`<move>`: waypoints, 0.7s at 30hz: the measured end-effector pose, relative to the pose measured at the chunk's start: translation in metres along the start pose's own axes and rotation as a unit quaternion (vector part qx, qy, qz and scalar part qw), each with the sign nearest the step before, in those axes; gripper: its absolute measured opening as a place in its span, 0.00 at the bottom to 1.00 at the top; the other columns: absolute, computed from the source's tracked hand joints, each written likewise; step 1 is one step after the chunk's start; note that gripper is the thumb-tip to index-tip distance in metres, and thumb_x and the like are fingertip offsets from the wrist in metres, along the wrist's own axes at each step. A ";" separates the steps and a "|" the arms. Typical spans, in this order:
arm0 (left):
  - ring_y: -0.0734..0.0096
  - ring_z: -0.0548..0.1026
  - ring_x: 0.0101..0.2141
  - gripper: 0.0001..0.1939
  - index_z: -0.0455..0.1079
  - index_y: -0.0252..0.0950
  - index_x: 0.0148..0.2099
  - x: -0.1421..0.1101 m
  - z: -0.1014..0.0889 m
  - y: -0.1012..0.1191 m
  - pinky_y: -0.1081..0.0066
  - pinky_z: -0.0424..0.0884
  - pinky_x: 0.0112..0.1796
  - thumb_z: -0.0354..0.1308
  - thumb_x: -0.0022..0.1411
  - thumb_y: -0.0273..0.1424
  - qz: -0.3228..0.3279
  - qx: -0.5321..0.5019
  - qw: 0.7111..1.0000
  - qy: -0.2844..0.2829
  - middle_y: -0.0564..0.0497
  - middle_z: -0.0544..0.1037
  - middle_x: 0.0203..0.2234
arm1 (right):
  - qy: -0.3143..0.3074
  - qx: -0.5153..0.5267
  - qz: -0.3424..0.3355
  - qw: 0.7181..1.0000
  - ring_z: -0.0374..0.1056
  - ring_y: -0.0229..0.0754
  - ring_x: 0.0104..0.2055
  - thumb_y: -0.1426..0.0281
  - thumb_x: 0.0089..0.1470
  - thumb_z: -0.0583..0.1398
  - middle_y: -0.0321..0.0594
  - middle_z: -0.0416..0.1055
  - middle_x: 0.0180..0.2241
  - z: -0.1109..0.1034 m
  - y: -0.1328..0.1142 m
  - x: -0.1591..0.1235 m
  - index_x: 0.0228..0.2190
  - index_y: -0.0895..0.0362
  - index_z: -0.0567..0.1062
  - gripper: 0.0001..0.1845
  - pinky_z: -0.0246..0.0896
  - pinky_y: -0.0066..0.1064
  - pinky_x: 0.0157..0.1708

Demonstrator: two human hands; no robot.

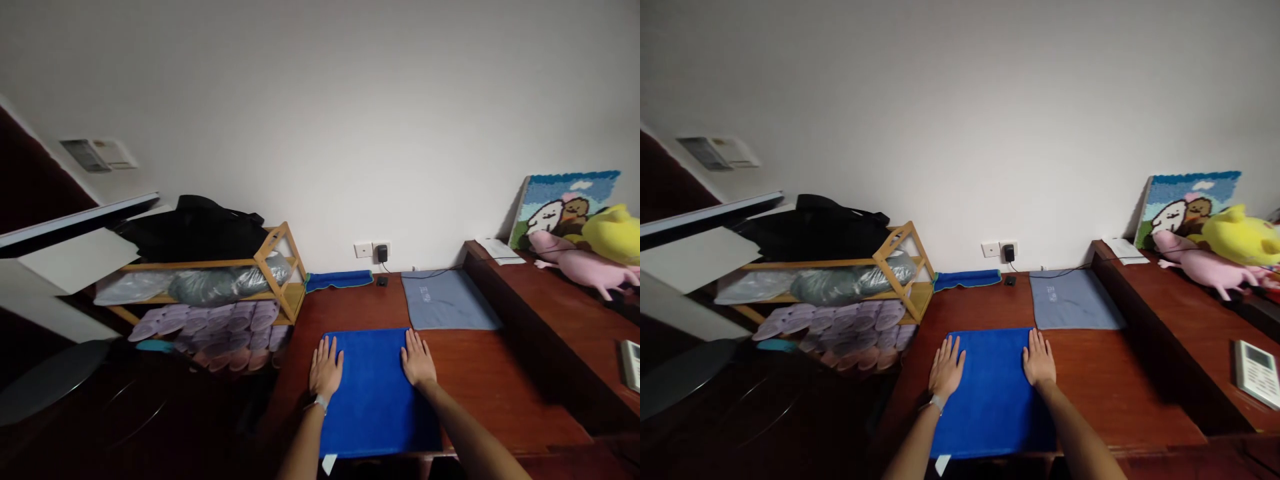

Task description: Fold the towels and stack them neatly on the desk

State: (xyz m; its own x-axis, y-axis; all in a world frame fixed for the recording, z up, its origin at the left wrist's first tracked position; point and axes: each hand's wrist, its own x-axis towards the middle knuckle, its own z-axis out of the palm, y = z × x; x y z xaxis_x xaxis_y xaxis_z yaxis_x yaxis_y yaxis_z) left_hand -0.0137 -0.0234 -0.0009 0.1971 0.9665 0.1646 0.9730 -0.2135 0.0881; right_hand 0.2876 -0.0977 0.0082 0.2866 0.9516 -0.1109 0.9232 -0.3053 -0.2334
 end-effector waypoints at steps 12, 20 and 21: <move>0.58 0.53 0.71 0.32 0.53 0.36 0.74 0.002 -0.006 0.005 0.53 0.51 0.69 0.37 0.75 0.44 0.005 0.000 1.000 0.009 0.44 0.55 0.72 | 0.001 -0.006 -0.005 1.000 0.31 0.43 0.76 0.58 0.69 0.36 0.35 0.36 0.75 -0.002 -0.002 -0.001 0.72 0.60 0.43 0.36 0.25 0.40 0.72; 0.64 0.51 0.72 0.30 0.49 0.40 0.75 -0.011 -0.002 0.174 0.56 0.51 0.70 0.32 0.77 0.42 0.200 -0.119 0.972 -0.028 0.49 0.55 0.73 | 0.000 -0.017 -0.032 0.999 0.31 0.45 0.76 0.63 0.67 0.40 0.38 0.37 0.74 0.006 0.005 0.001 0.71 0.60 0.46 0.35 0.26 0.42 0.72; 0.65 0.52 0.71 0.30 0.49 0.40 0.75 -0.015 0.001 0.190 0.56 0.51 0.70 0.31 0.77 0.42 0.199 -0.133 0.970 -0.040 0.49 0.56 0.72 | -0.002 -0.024 -0.040 0.999 0.30 0.45 0.76 0.64 0.66 0.41 0.37 0.36 0.75 0.008 0.007 0.001 0.71 0.59 0.47 0.35 0.26 0.42 0.72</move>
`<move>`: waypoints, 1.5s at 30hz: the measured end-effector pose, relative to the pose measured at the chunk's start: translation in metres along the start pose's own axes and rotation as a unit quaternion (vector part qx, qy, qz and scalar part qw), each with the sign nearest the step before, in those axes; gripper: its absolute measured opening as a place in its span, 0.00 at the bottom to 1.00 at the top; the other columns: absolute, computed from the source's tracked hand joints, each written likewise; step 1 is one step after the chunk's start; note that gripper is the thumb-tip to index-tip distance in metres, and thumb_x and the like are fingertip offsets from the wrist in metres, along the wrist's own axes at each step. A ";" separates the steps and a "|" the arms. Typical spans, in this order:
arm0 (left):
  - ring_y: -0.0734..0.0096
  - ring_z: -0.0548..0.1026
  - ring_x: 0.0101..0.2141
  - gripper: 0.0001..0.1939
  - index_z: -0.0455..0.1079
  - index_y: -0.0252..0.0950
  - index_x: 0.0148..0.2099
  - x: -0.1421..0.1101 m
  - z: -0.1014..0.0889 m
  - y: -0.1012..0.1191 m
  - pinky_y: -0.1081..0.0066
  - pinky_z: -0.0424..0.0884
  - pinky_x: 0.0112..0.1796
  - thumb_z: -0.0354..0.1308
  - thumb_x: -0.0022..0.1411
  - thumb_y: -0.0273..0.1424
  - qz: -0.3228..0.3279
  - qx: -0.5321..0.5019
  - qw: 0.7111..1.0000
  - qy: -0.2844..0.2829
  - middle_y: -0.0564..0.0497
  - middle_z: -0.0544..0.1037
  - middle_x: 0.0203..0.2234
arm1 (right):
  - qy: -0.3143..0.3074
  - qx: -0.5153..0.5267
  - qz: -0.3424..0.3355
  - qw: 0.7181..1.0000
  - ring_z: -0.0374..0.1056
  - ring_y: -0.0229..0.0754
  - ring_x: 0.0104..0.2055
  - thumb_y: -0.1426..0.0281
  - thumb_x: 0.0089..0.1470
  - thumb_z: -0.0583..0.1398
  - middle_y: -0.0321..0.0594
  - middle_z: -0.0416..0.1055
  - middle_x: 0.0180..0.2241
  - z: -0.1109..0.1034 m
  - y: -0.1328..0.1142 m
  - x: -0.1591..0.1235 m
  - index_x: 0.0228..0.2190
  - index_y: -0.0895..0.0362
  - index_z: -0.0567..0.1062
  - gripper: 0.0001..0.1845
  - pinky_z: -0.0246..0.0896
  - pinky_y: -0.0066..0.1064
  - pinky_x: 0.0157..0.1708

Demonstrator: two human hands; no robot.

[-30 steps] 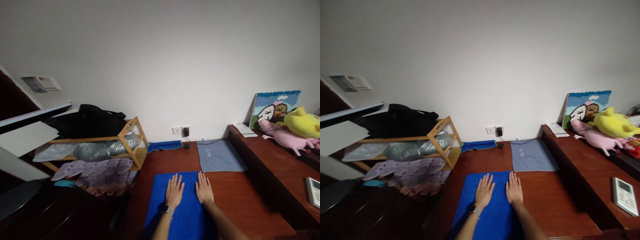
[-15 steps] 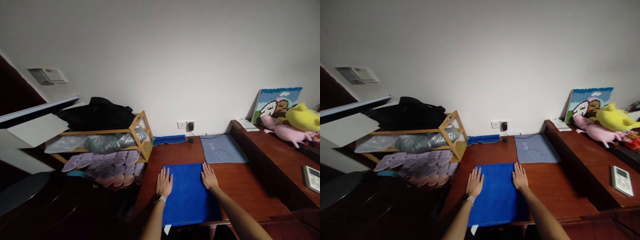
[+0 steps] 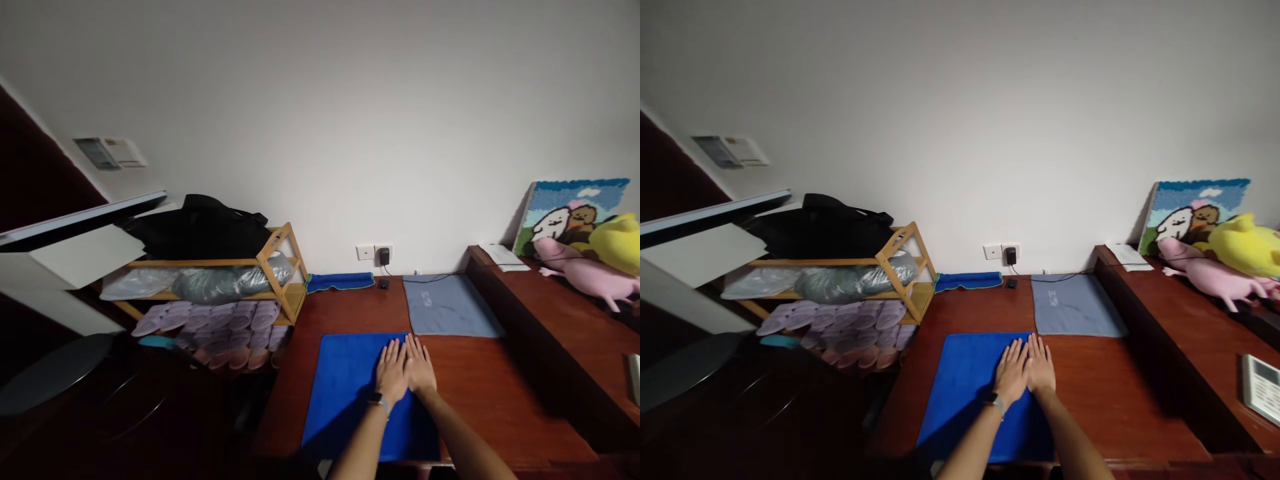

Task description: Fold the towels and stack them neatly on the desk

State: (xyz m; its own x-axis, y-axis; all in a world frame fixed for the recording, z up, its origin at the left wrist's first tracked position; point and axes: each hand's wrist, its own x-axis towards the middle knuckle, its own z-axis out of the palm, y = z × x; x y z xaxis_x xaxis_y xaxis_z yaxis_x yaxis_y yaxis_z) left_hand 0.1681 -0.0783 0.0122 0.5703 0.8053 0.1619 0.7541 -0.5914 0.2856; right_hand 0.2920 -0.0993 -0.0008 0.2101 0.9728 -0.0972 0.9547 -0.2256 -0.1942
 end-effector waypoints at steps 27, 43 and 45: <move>0.49 0.54 0.70 0.33 0.53 0.34 0.74 -0.106 -0.065 -0.121 0.46 0.51 0.68 0.38 0.74 0.45 -0.190 0.129 0.973 0.036 0.40 0.59 0.71 | 0.000 -0.002 0.012 1.000 0.33 0.45 0.76 0.56 0.68 0.35 0.34 0.37 0.74 0.013 -0.002 -0.113 0.72 0.58 0.44 0.37 0.29 0.44 0.73; 0.59 0.51 0.71 0.31 0.50 0.40 0.75 -0.157 -0.055 -0.096 0.52 0.52 0.69 0.36 0.76 0.46 -0.175 0.093 0.980 -0.007 0.47 0.51 0.73 | 0.011 0.013 0.013 1.000 0.34 0.47 0.76 0.58 0.68 0.37 0.37 0.39 0.74 0.010 -0.005 -0.107 0.72 0.59 0.46 0.36 0.30 0.47 0.72; 0.60 0.52 0.71 0.31 0.50 0.39 0.74 -0.167 -0.062 -0.115 0.52 0.53 0.69 0.37 0.76 0.45 -0.183 0.111 0.977 0.004 0.46 0.52 0.73 | 0.002 0.000 0.016 1.000 0.35 0.48 0.76 0.59 0.68 0.38 0.38 0.40 0.74 0.003 -0.009 -0.106 0.72 0.59 0.46 0.36 0.28 0.48 0.72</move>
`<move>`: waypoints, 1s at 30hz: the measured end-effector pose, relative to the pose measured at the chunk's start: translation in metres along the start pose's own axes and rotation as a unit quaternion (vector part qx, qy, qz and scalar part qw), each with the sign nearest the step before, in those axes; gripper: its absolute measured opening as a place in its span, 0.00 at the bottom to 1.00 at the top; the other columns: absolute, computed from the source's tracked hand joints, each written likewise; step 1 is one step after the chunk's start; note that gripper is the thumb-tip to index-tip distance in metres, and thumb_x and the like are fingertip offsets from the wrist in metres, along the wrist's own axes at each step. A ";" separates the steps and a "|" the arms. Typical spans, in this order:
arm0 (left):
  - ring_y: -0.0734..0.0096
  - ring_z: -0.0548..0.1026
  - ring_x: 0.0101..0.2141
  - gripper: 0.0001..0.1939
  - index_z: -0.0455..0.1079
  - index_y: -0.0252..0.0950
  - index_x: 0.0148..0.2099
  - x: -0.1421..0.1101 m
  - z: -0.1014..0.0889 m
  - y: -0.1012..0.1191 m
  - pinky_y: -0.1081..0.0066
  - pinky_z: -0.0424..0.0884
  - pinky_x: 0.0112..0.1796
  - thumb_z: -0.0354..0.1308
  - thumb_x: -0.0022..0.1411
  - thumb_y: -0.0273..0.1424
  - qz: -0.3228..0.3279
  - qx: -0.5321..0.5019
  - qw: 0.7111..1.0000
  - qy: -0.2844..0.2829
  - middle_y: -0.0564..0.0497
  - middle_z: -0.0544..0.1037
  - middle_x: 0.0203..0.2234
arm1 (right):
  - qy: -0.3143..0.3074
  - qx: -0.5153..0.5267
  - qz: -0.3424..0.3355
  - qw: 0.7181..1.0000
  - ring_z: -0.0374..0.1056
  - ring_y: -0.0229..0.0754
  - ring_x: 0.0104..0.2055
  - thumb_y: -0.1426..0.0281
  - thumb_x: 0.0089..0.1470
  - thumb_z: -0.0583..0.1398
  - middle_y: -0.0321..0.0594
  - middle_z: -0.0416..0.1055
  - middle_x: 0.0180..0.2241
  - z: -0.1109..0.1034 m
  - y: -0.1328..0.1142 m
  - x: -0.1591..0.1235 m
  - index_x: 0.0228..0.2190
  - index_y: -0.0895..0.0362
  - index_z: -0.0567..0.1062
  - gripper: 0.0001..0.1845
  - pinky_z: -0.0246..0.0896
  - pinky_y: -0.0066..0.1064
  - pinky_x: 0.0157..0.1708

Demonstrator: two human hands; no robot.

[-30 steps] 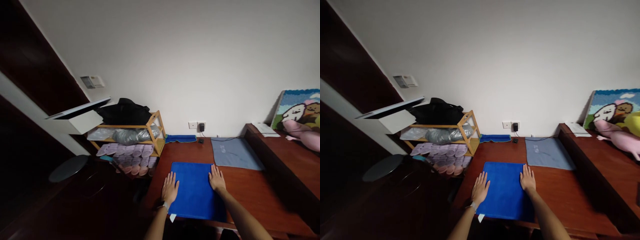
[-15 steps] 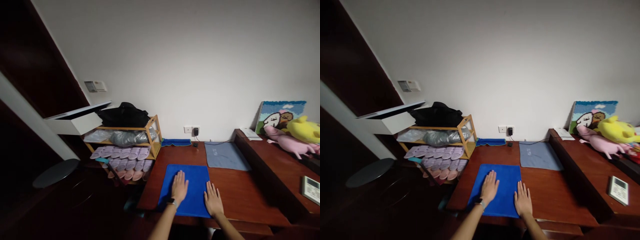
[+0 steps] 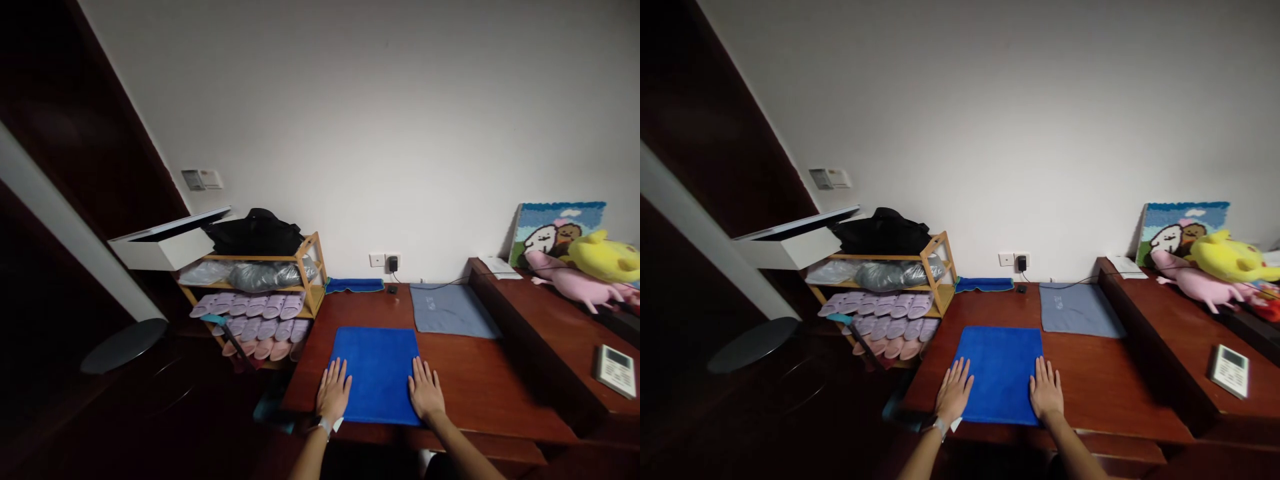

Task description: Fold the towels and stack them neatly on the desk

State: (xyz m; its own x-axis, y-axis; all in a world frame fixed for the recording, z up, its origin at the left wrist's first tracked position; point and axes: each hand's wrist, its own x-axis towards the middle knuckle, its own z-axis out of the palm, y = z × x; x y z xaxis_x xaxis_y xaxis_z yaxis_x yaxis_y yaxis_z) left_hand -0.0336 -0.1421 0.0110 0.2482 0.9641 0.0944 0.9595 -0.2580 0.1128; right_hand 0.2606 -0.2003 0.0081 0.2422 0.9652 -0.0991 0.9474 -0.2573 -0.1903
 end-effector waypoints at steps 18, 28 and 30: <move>0.65 0.52 0.71 0.30 0.49 0.41 0.75 0.011 0.007 0.146 0.56 0.53 0.69 0.32 0.77 0.43 0.187 -0.049 0.981 -0.023 0.51 0.54 0.72 | -0.003 0.092 -0.024 0.995 0.32 0.47 0.76 0.60 0.68 0.40 0.35 0.38 0.73 -0.009 -0.006 -0.041 0.71 0.57 0.49 0.35 0.28 0.46 0.74; 0.58 0.51 0.71 0.31 0.49 0.44 0.75 0.017 0.007 0.029 0.49 0.53 0.68 0.38 0.75 0.46 0.038 0.020 0.999 -0.022 0.49 0.52 0.73 | 0.011 0.091 -0.017 0.996 0.34 0.47 0.76 0.58 0.68 0.40 0.31 0.39 0.73 0.011 -0.002 -0.037 0.71 0.54 0.49 0.35 0.31 0.47 0.74; 0.58 0.51 0.71 0.32 0.49 0.44 0.75 0.015 0.009 -0.008 0.50 0.54 0.68 0.39 0.74 0.47 0.003 0.038 0.999 0.004 0.49 0.52 0.73 | 0.005 0.081 -0.008 0.997 0.36 0.48 0.75 0.57 0.68 0.40 0.32 0.40 0.73 0.012 -0.003 -0.034 0.71 0.54 0.50 0.35 0.32 0.48 0.73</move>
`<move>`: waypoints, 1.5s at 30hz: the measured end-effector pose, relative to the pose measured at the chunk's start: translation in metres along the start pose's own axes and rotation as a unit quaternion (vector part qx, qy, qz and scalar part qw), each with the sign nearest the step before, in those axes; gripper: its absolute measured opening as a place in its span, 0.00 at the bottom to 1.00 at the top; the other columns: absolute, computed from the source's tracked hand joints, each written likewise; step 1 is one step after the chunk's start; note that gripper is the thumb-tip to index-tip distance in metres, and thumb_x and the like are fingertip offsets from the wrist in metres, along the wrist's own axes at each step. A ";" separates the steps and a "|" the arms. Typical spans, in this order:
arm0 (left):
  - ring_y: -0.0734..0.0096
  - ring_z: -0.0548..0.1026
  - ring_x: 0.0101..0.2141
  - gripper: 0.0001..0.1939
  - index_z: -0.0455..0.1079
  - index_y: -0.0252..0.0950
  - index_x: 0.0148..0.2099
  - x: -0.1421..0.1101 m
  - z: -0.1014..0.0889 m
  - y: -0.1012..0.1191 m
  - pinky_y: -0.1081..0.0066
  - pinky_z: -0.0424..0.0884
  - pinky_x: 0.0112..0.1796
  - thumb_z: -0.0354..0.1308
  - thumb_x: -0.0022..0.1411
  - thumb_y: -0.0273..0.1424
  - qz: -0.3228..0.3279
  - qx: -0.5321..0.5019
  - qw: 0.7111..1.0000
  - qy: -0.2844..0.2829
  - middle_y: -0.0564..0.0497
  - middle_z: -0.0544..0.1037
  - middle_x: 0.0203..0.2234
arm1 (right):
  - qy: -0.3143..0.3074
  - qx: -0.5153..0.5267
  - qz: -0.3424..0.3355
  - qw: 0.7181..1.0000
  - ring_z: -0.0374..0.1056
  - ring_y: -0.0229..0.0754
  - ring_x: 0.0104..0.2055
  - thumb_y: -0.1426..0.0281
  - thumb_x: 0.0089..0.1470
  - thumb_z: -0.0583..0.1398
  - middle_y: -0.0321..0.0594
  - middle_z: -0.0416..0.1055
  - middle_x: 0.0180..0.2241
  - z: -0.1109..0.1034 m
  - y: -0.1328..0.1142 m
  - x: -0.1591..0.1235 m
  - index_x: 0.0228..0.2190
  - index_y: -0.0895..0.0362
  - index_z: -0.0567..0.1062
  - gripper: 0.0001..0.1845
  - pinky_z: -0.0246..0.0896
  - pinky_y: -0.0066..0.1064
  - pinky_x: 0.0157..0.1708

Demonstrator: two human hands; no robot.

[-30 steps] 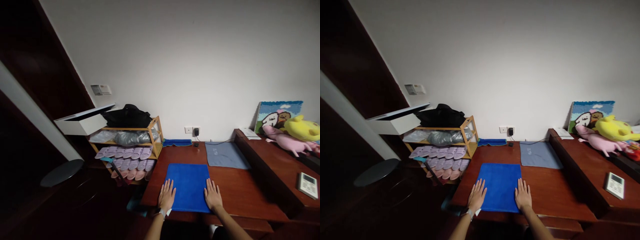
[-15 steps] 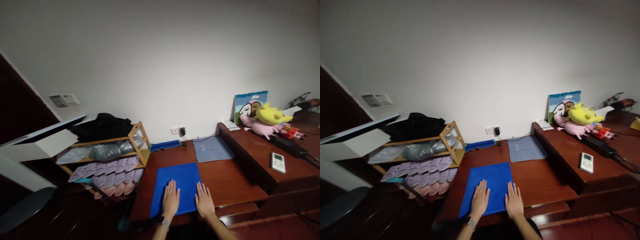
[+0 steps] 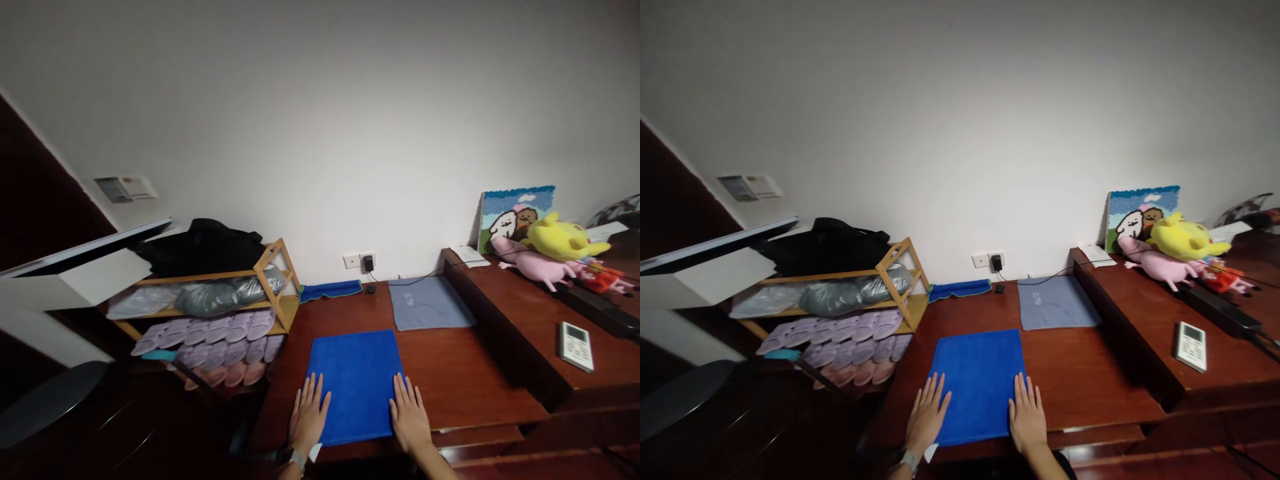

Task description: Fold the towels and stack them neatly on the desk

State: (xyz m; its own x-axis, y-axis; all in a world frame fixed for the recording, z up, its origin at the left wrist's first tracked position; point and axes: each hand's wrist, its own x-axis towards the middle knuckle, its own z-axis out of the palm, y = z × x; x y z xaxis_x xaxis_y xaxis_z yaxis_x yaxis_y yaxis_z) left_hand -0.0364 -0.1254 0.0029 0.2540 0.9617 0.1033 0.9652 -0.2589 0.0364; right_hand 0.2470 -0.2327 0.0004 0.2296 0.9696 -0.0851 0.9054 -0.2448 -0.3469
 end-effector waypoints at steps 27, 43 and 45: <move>0.62 0.52 0.71 0.29 0.47 0.48 0.75 0.061 0.013 0.131 0.53 0.53 0.69 0.36 0.77 0.44 0.133 -0.127 0.983 0.008 0.52 0.53 0.73 | -0.012 -0.098 -0.023 0.995 0.32 0.47 0.76 0.60 0.68 0.36 0.35 0.37 0.74 -0.001 0.002 0.091 0.71 0.60 0.45 0.36 0.30 0.46 0.73; 0.60 0.56 0.70 0.32 0.50 0.39 0.74 0.064 0.022 -0.016 0.53 0.57 0.67 0.37 0.76 0.48 0.002 -0.031 0.997 0.071 0.47 0.54 0.72 | -0.012 -0.075 -0.023 0.997 0.31 0.44 0.76 0.58 0.69 0.36 0.35 0.38 0.74 -0.024 -0.017 0.157 0.71 0.62 0.44 0.36 0.30 0.40 0.73; 0.57 0.57 0.70 0.33 0.56 0.38 0.73 0.071 0.016 -0.013 0.49 0.54 0.68 0.38 0.75 0.49 -0.005 -0.024 0.997 0.073 0.45 0.58 0.71 | -0.001 -0.065 -0.023 0.998 0.31 0.44 0.76 0.58 0.69 0.36 0.36 0.38 0.74 -0.018 -0.014 0.160 0.71 0.62 0.44 0.36 0.31 0.40 0.73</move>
State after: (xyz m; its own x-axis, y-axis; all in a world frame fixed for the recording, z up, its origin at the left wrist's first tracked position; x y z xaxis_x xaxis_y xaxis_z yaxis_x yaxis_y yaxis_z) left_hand -0.0298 -0.0523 -0.0065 0.2302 0.9413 0.2468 0.9625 -0.2577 0.0853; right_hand 0.2768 -0.0745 0.0082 0.1862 0.9797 -0.0746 0.9536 -0.1985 -0.2264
